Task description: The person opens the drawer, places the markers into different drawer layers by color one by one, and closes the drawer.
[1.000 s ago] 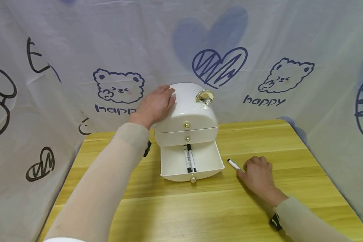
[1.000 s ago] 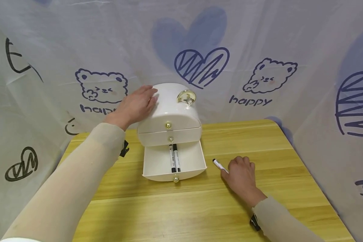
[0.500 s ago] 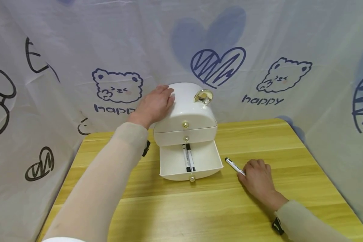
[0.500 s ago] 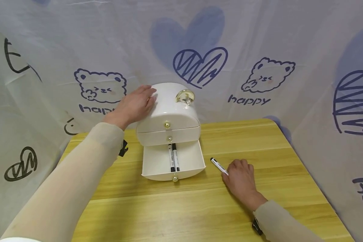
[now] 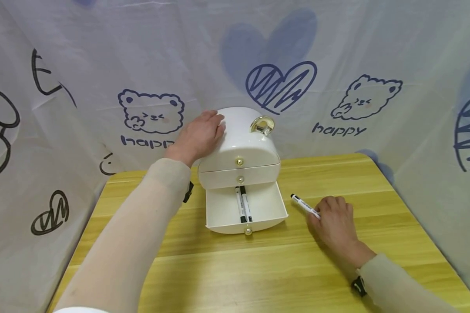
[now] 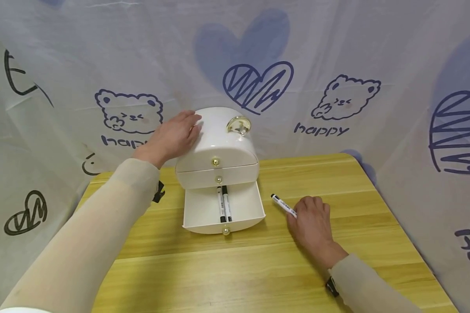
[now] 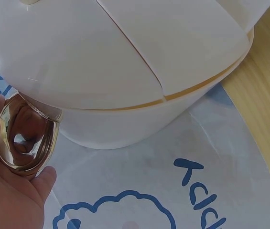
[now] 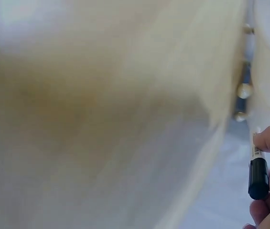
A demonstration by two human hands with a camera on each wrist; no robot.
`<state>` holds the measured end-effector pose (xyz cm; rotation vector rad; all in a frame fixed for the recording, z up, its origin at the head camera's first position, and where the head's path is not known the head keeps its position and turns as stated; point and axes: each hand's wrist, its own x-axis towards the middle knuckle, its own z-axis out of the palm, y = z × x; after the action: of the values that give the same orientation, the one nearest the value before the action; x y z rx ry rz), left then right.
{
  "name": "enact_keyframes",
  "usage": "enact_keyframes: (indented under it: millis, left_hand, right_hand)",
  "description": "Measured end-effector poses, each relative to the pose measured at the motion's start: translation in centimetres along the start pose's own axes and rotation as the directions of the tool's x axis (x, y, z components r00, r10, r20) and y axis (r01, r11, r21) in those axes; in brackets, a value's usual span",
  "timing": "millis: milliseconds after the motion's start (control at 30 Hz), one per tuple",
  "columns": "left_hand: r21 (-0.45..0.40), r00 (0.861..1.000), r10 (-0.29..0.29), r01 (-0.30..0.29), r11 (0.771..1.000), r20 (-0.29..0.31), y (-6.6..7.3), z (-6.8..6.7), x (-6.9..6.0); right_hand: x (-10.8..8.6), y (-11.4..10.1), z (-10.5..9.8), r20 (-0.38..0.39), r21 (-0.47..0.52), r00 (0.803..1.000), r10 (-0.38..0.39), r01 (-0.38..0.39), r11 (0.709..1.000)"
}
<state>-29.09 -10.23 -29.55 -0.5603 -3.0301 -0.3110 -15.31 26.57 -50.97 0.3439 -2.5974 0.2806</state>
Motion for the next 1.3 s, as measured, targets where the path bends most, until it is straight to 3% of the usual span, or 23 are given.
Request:
enact_keyframes:
  millis: [167, 300, 767, 1000, 1300]
  left_hand:
    - [-0.01, 1.0, -0.01, 0.01, 1.0, 0.001, -0.1, 0.1, 0.1]
    - [-0.013, 1.0, -0.015, 0.015, 1.0, 0.003, -0.1, 0.1, 0.1]
    - [0.001, 1.0, -0.026, 0.026, 1.0, 0.016, 0.1, 0.0, 0.1]
    - [-0.006, 0.999, -0.029, 0.029, 1.0, 0.018, 0.2, 0.0, 0.0]
    - [-0.004, 0.999, -0.032, 0.032, 0.999, 0.013, 0.1, 0.0, 0.1]
  right_hand:
    - [1.3, -0.4, -1.3, -0.066, 0.023, 0.998, 0.001, 0.0, 1.0]
    - [2.3, -1.1, -2.6, -0.077, 0.041, 0.997, 0.016, -0.013, 0.999]
    - [5.2, -5.7, -6.7, 0.006, 0.076, 1.0, 0.0, 0.0, 0.997]
    - [6.1, -8.1, -6.7, 0.076, 0.075, 0.996, -0.044, 0.039, 0.996]
    - [7.2, -10.1, -4.7, 0.198, 0.003, 0.979, -0.055, 0.056, 0.998]
